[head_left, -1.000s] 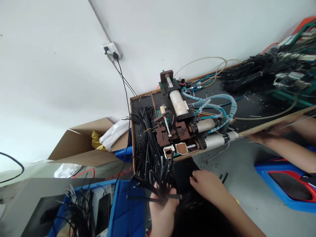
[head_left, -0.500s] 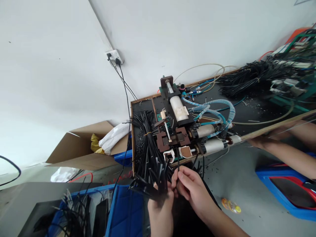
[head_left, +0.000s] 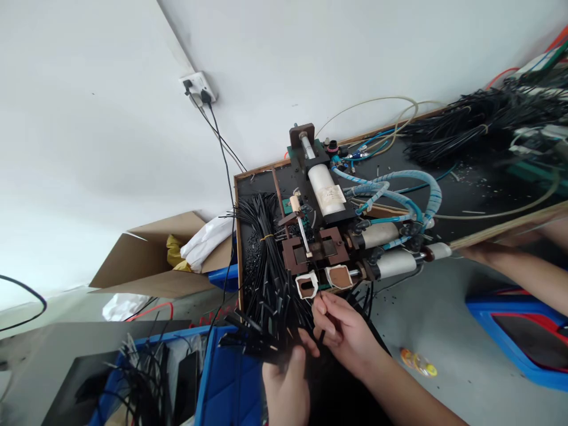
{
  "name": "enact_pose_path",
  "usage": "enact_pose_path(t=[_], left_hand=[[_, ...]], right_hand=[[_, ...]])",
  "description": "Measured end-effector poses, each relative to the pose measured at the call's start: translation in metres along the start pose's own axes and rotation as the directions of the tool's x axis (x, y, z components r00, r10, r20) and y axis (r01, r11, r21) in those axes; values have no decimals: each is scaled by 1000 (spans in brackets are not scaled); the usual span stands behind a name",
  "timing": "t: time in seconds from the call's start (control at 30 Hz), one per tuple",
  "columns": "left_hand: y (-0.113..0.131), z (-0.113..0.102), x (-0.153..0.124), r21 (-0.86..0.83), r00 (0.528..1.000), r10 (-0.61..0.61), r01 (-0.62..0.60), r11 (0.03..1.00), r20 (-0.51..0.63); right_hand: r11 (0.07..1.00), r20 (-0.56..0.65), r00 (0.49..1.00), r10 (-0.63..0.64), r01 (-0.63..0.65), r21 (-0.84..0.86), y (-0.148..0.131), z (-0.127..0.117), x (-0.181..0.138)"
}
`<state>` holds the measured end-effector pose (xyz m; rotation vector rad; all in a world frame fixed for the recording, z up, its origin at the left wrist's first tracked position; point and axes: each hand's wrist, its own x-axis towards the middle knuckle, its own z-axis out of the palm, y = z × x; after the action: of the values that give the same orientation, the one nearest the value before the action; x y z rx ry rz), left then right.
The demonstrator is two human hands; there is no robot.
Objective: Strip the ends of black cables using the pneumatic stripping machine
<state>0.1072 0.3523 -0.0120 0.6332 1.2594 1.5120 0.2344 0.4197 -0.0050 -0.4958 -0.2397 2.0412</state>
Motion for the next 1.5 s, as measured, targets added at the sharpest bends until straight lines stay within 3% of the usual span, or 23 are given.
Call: enact_pose_path(t=[0.1, 0.23, 0.3, 0.37, 0.4, 0.43, 0.47, 0.53, 0.57, 0.6, 0.67, 0.77, 0.87, 0.97, 1.03, 1.13, 1.2, 1.33, 1.5], left_hand=[[-1, 0, 0, -61, 998, -64, 64, 996, 1], [-2, -1, -1, -79, 997, -36, 42, 996, 71], [-4, -2, -2, -92, 996, -29, 37, 995, 84], [-6, -2, -5, -99, 995, -38, 47, 994, 89], [-7, -2, -6, -97, 995, -47, 56, 994, 89], [-7, -1, -8, -90, 995, -54, 62, 994, 86], [-8, -1, -9, -82, 995, -59, 66, 994, 84], [-10, 0, -11, -58, 995, -66, 71, 996, 80], [-11, 1, -12, -48, 995, -66, 69, 996, 77], [-12, 1, -13, -40, 995, -66, 69, 997, 74], [-13, 3, -15, -29, 995, -70, 73, 997, 70], [-14, 6, -16, -26, 995, -70, 72, 997, 67], [-13, 8, -17, -34, 997, -72, 73, 997, 28], [-13, 8, -16, -41, 996, -87, 86, 995, -20], [-13, 7, -15, -43, 994, -103, 102, 994, -43], [-13, 6, -12, -52, 988, -128, 124, 991, -91], [-13, 6, -11, -41, 984, -141, 137, 990, -113], [-8, 5, -9, 11, 984, -131, 134, 991, -118], [4, 5, -2, -28, 999, 47, -46, 999, 19]], right_hand=[[1000, -6, 1000, 0, 0, -13, 1, -1, 1], [997, -55, 998, -39, 35, -72, 2, 0, -2], [982, -83, 994, -76, 60, -181, 2, -1, -6], [906, -76, 991, -112, 71, -418, 2, -4, -10], [806, -64, 990, -128, 66, -588, 0, -6, -13], [626, -63, 989, -132, 34, -779, -2, -10, -17], [370, -86, 988, -130, -32, -929, -6, -13, -22], [-154, -199, 967, -156, -223, -963, -17, -22, -33], [-321, -269, 944, -190, -319, -892, -24, -27, -39], [-413, -329, 916, -230, -398, -819, -31, -30, -46], [-449, -400, 863, -308, -503, -739, -42, -33, -58], [-473, -318, 814, -486, -551, -687, -48, -25, -71], [-459, -78, 771, -632, -452, -765, -39, -8, -73], [-354, 37, 770, -637, -250, -901, -30, 6, -69], [-177, 70, 849, -524, -28, -984, -25, 13, -67], [240, 128, 948, -293, 202, -949, -16, 21, -65], [460, 114, 955, -273, 233, -857, -7, 23, -60], [772, 7, 964, -264, 216, -598, 8, 15, -39], [964, 47, 987, -152, 159, -213, 8, 0, -11]])
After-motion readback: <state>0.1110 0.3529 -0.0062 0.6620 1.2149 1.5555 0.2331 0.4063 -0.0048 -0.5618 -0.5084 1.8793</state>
